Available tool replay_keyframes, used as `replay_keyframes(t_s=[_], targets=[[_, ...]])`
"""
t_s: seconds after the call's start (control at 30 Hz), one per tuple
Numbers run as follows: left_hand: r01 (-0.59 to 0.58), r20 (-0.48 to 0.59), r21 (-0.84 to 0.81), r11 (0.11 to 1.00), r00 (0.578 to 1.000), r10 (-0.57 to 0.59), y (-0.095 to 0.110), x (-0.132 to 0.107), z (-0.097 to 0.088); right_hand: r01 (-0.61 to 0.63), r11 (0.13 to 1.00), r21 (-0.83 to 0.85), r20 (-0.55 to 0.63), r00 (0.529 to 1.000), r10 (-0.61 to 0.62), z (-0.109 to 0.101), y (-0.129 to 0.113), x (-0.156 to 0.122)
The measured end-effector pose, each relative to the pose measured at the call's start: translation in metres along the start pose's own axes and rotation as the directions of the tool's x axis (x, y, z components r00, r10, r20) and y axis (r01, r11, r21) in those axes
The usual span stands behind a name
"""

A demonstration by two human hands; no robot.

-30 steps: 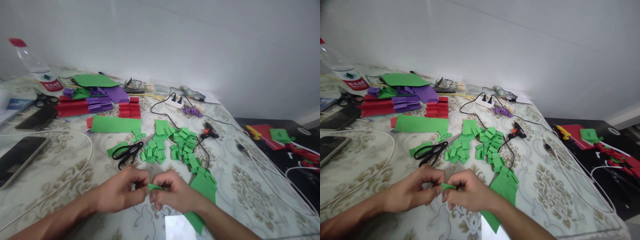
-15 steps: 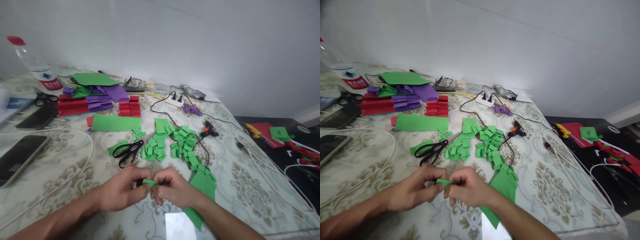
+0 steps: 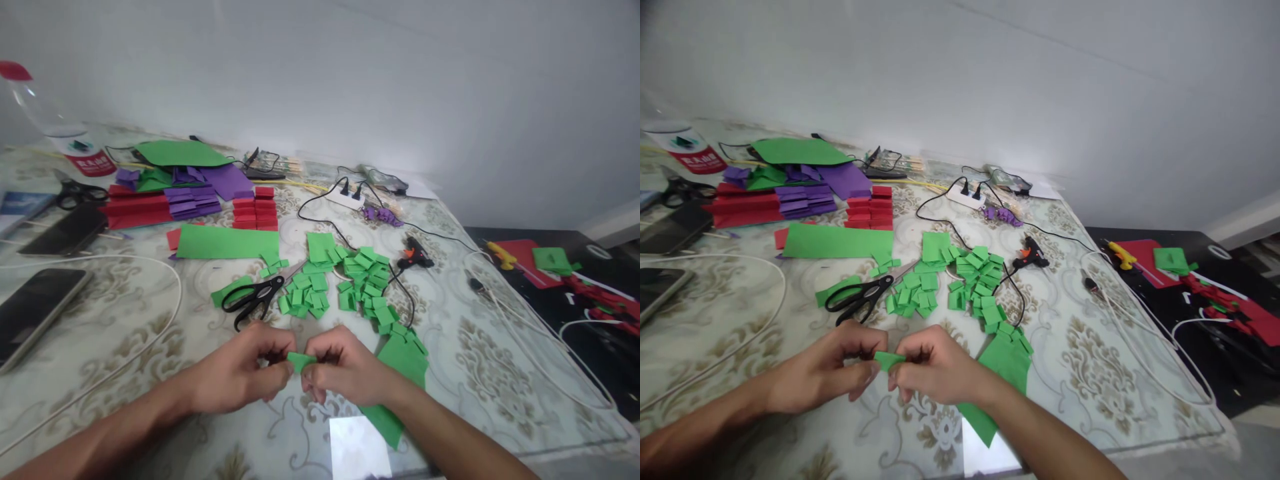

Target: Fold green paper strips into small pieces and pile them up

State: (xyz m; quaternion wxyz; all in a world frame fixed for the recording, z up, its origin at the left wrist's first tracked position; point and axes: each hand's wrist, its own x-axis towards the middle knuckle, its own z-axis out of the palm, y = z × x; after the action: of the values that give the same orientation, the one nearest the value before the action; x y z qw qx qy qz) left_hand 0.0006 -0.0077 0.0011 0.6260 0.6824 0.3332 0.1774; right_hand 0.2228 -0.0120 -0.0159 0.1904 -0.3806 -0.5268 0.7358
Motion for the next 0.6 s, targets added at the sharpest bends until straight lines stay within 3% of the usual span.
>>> replay_keyframes(t_s=[0.17,0.43,0.5,0.6], targets=[[-0.039,0.017,0.037,0.999,0.999,0.038,0.002,0.0,0.001,-0.018,1.0,-0.016,0.026,0.999,0.019,0.001,0.001,0.0],[-0.056,-0.036,0.003,0.998,0.998,0.056,0.014,-0.009,-0.017,0.001,1.0,0.016,-0.024,1.0,-0.001,-0.004,-0.013,-0.005],[-0.072,-0.031,0.072,0.995,0.997,0.075,0.015,-0.01,-0.017,0.007,1.0,0.014,-0.044,0.999,-0.006,-0.005,-0.014,-0.005],[-0.138,-0.108,0.244,0.96,0.98,0.169,0.013,-0.009,-0.012,0.016,1.0,0.008,-0.047,0.999,-0.015,-0.004,-0.012,-0.004]])
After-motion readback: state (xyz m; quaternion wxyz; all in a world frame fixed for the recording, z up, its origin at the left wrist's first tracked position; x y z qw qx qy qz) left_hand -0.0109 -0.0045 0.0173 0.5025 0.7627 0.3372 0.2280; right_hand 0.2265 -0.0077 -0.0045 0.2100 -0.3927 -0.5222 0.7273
